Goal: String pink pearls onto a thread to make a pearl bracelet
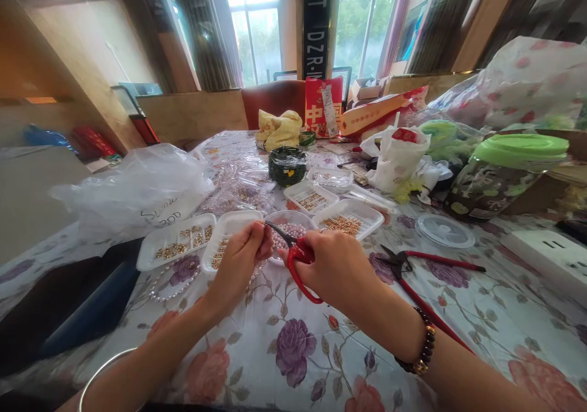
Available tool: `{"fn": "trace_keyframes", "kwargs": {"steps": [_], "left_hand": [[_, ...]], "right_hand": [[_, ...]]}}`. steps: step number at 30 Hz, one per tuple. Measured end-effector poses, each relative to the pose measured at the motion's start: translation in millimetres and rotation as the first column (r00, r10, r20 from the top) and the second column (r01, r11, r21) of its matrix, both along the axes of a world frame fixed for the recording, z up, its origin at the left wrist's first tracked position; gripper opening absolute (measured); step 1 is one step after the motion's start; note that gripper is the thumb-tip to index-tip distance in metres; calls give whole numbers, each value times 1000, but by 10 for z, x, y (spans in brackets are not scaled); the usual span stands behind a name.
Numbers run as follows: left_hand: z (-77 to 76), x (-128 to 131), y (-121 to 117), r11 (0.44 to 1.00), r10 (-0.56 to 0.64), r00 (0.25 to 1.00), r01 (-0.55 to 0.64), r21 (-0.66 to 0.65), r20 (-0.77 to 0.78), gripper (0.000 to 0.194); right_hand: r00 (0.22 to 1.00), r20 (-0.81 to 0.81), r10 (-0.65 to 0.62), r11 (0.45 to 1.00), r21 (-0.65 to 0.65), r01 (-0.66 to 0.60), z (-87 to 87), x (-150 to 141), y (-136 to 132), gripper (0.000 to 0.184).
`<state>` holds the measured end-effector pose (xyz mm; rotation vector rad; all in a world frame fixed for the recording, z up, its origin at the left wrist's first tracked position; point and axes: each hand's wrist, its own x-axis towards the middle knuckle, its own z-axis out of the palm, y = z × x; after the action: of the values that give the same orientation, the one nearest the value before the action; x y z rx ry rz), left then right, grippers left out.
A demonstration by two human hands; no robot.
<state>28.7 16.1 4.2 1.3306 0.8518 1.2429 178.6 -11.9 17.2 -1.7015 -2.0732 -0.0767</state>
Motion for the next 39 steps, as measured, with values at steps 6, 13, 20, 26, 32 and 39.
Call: {"fn": "trace_keyframes", "kwargs": {"steps": [6, 13, 20, 26, 32, 39], "left_hand": [[-9, -8, 6, 1000, 3, 1000, -4, -18, -25, 39], [18, 6, -2, 1000, 0, 1000, 0, -28, -12, 43], [32, 19, 33, 999, -5, 1000, 3, -52, -26, 42], [66, 47, 80, 998, -21, 999, 19, -60, -40, 40], [179, 129, 116, 990, -38, 999, 35, -137, -26, 34], [338, 254, 164, 971, -85, 996, 81, -226, -7, 30]], "right_hand": [[999, 44, -2, 997, 76, -1, -33, -10, 1, 28], [1000, 24, -6, 1000, 24, 6, -39, -9, 13, 29], [999, -38, -7, 1000, 27, 8, -53, 3, 31, 25], [997, -83, 0, 999, 47, 4, -34, 15, 51, 26], [989, -148, -29, 999, 35, 34, -3, 64, 83, 29], [964, -258, -61, 998, -36, 54, 36, 145, 112, 26]]}}
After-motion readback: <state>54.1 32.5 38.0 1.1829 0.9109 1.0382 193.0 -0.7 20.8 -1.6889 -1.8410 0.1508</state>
